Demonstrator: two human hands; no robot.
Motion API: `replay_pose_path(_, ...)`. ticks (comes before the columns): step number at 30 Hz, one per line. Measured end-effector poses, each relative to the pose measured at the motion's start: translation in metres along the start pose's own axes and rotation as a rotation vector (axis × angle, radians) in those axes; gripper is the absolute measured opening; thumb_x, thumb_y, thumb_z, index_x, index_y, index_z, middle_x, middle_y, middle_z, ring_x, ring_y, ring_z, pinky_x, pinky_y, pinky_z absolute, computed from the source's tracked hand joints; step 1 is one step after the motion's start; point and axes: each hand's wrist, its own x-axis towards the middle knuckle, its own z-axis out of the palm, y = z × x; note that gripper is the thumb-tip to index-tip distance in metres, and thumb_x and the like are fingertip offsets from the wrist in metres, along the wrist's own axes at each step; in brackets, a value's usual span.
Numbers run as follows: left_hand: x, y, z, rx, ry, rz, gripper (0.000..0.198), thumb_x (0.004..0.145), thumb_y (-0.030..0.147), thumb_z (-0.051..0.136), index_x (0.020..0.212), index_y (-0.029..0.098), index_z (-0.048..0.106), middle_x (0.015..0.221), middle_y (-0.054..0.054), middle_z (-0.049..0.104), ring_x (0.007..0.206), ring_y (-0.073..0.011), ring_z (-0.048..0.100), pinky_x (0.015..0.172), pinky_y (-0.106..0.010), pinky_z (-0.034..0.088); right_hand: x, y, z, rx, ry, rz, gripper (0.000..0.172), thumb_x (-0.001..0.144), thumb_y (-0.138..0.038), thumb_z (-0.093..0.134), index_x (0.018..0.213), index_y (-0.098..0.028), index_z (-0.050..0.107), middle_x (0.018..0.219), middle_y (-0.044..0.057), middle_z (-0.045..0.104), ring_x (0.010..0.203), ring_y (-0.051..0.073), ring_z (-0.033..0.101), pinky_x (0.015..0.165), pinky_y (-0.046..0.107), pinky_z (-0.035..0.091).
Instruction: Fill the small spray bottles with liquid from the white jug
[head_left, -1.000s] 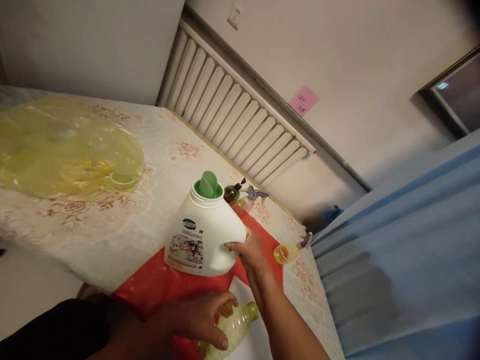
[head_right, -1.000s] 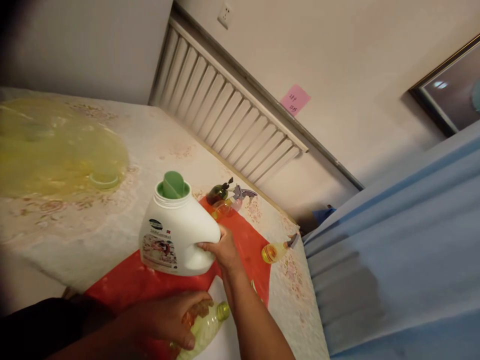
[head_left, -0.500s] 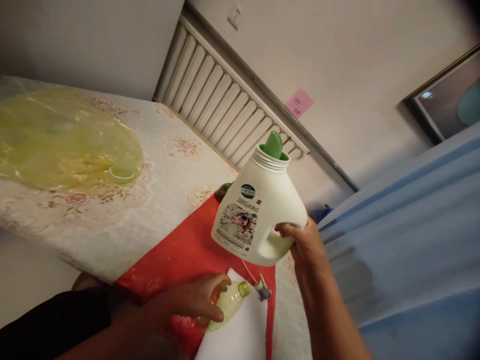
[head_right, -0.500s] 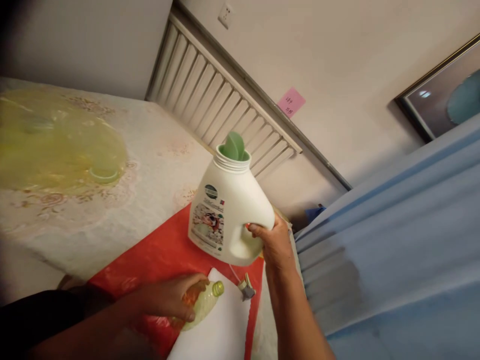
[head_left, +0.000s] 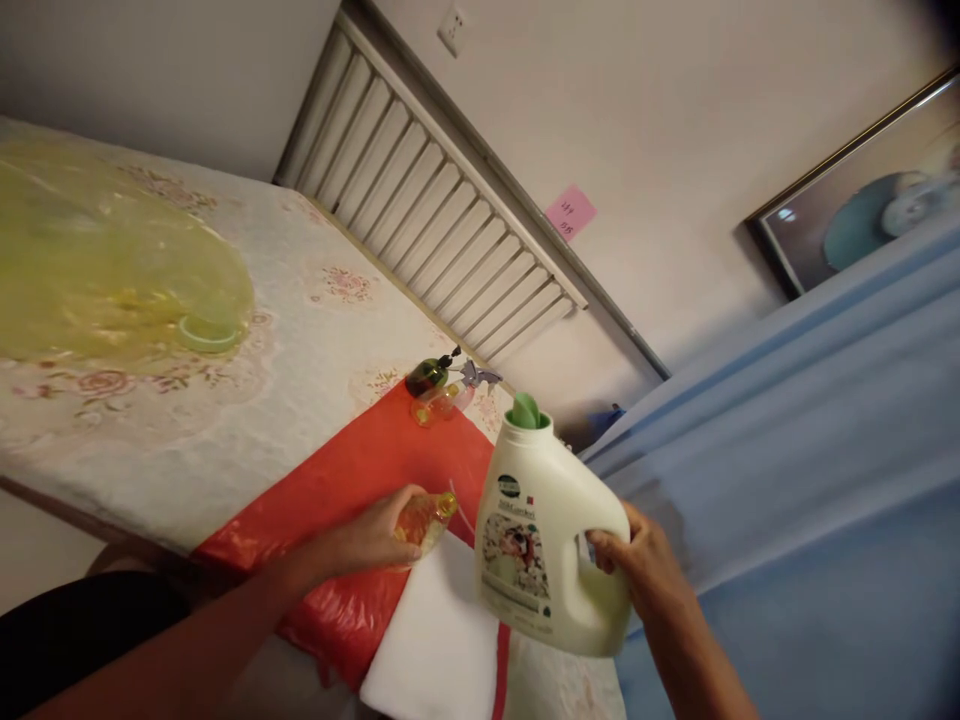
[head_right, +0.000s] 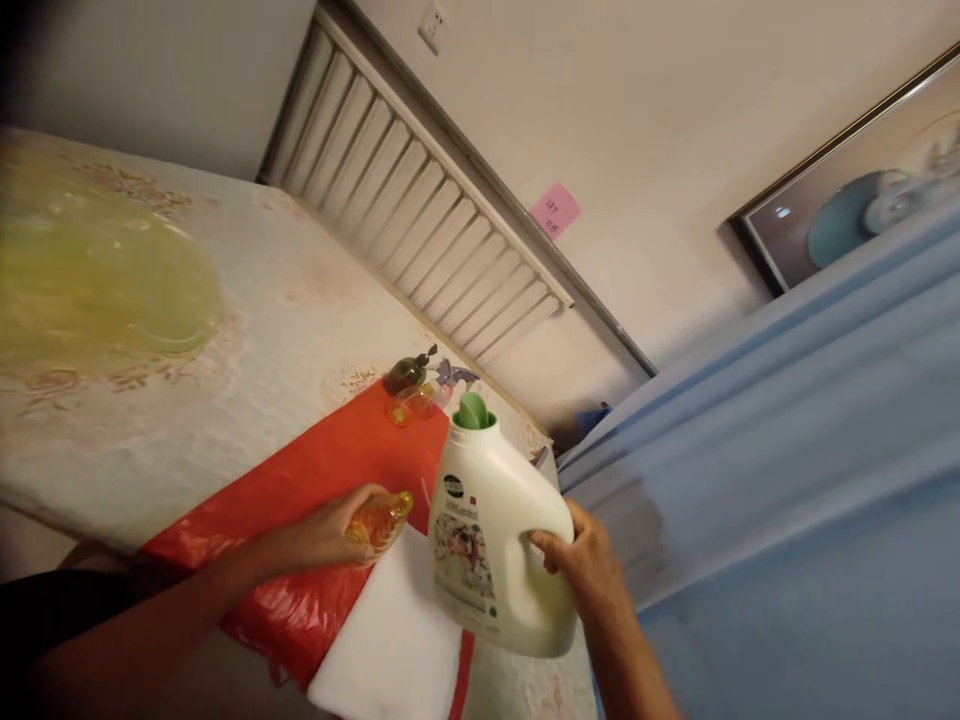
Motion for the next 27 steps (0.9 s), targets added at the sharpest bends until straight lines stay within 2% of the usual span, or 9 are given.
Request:
replay_pose_path(4,0.000,0.008,0.001,-0.017,0.015,-0.022,0.056,0.067,0.032,0.067,0.118,0.022,0.046,0.117,-0.007,0.065,0.110,-0.0263,0.061,0.090,-0.033,0.049,-0.021,0.001,0.009,-0.083,-0.081,0.077,0.039,0.061,-0.048,0.075,0.078,-0.014,0.065,0.048,-0.006,0.047,0.040,0.008,0.038,0.041,0.021,0.033)
replay_pose_path(8,0.003,0.004,0.002,-0.019,0.033,-0.034,0.056,0.064,0.029,0.065,0.115,0.021,0.044,0.114,-0.007,0.066,0.106,-0.0262,0.063,0.084,-0.032,0.050,-0.036,0.003,0.017,-0.147,-0.155,0.154,0.045,0.060,-0.051,0.074,0.086,-0.015,0.065,0.062,-0.002,0.056,0.044,0.009,0.042,0.039,0.021,0.036)
replay_pose_path(14,0.010,-0.015,0.001,0.025,0.029,-0.059,0.066,0.060,0.028,0.064,0.123,0.024,0.043,0.127,-0.007,0.061,0.115,-0.0292,0.059,0.090,-0.035,0.049,-0.049,0.021,0.017,-0.157,-0.254,0.196,0.068,0.062,-0.053,0.075,0.118,-0.018,0.060,0.090,0.004,0.064,0.055,0.011,0.050,0.038,0.020,0.040)
replay_pose_path(17,0.011,-0.017,0.002,0.047,0.019,-0.037,0.068,0.062,0.032,0.065,0.125,0.025,0.042,0.129,-0.006,0.060,0.116,-0.0282,0.058,0.093,-0.035,0.049,-0.053,0.026,0.013,-0.131,-0.294,0.192,0.072,0.064,-0.056,0.073,0.123,-0.019,0.058,0.094,0.005,0.065,0.057,0.012,0.050,0.040,0.020,0.040)
replay_pose_path(21,0.009,-0.013,0.005,0.125,0.091,0.012,0.065,0.065,0.044,0.068,0.124,0.025,0.049,0.128,-0.007,0.061,0.120,-0.0289,0.056,0.099,-0.035,0.046,-0.057,0.027,0.008,-0.070,-0.364,0.146,0.074,0.069,-0.061,0.068,0.129,-0.020,0.055,0.105,0.007,0.064,0.063,0.013,0.051,0.042,0.020,0.038)
replay_pose_path(27,0.009,-0.017,0.005,0.155,0.080,0.035,0.076,0.066,0.049,0.069,0.132,0.022,0.045,0.137,-0.011,0.056,0.126,-0.0297,0.052,0.104,-0.036,0.043,-0.060,0.029,0.001,-0.053,-0.424,0.086,0.071,0.080,-0.066,0.056,0.133,-0.018,0.052,0.092,0.005,0.063,0.052,0.009,0.043,0.049,0.024,0.036)
